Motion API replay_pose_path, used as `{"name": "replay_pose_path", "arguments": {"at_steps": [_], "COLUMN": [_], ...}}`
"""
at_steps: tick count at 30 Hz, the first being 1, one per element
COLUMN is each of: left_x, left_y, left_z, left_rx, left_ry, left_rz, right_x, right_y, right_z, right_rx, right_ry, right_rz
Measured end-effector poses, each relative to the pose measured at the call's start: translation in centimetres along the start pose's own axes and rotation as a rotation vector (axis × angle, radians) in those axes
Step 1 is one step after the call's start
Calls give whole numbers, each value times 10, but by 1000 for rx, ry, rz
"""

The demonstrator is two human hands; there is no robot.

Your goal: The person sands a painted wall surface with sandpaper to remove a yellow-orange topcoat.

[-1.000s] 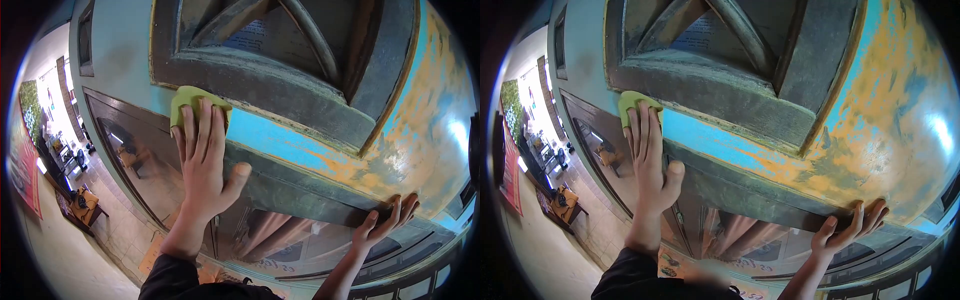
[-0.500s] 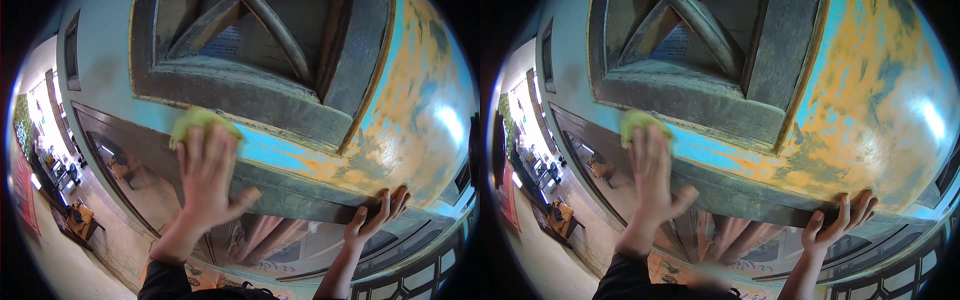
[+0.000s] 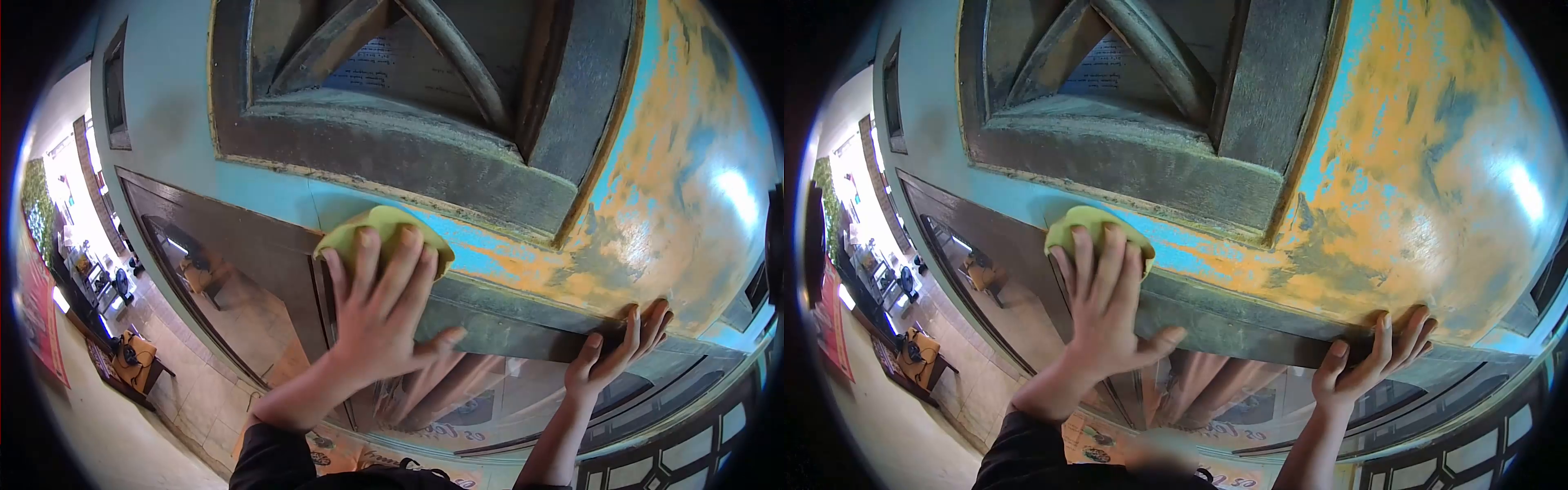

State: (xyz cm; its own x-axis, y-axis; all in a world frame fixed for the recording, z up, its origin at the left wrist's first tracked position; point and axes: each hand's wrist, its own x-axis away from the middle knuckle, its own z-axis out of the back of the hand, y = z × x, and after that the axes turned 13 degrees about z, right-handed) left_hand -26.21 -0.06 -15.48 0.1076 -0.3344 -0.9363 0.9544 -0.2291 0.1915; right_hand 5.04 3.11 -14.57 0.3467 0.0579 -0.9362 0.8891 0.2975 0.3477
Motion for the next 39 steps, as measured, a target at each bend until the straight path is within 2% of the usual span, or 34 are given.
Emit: {"name": "replay_pose_path", "arguments": {"at_steps": [2, 3, 6, 7, 10, 11, 14, 18, 19, 22, 26, 29, 34, 39], "left_x": [-13, -20, -4, 3, -16, -23, -19, -17, -21, -17, -5, -30, 6, -28], "left_y": [-19, -26, 5, 19, 0, -6, -1, 13, 13, 30, 50, 58, 81, 84], "left_z": [8, 9, 0, -1, 5, 12, 12, 14, 17, 13, 1, 14, -2, 6], "left_rx": [-28, 72, -77, -45, -144, -105, -91, -165, -75, -100, -124, -127, -13, -3], "left_ry": [0, 61, -113, -111, -89, -75, -66, -140, -151, -166, -126, -157, -141, -120], "left_rz": [44, 123, -47, -163, -204, -42, 2, -186, -10, -13, -135, -17, 32, 121], "right_x": [0, -1, -1, -2, 2, 2, 5, 3, 5, 4, 14, 10, 13, 12], "right_y": [1, 1, -3, -4, 0, 1, -2, -1, 0, 2, 9, 17, 41, 54], "right_z": [0, 0, 3, 3, 1, 1, 2, 2, 2, 5, 12, 19, 27, 28], "right_rx": [-6, -13, -12, -8, -27, -27, -23, -51, -56, -92, -105, -72, -67, -40], "right_ry": [-4, -7, -28, -36, -11, -12, -24, -19, -22, -27, -73, -131, -72, -50], "right_rz": [1, -8, -42, -48, -32, -29, -47, -34, -27, -28, -23, 49, -17, -55]}}
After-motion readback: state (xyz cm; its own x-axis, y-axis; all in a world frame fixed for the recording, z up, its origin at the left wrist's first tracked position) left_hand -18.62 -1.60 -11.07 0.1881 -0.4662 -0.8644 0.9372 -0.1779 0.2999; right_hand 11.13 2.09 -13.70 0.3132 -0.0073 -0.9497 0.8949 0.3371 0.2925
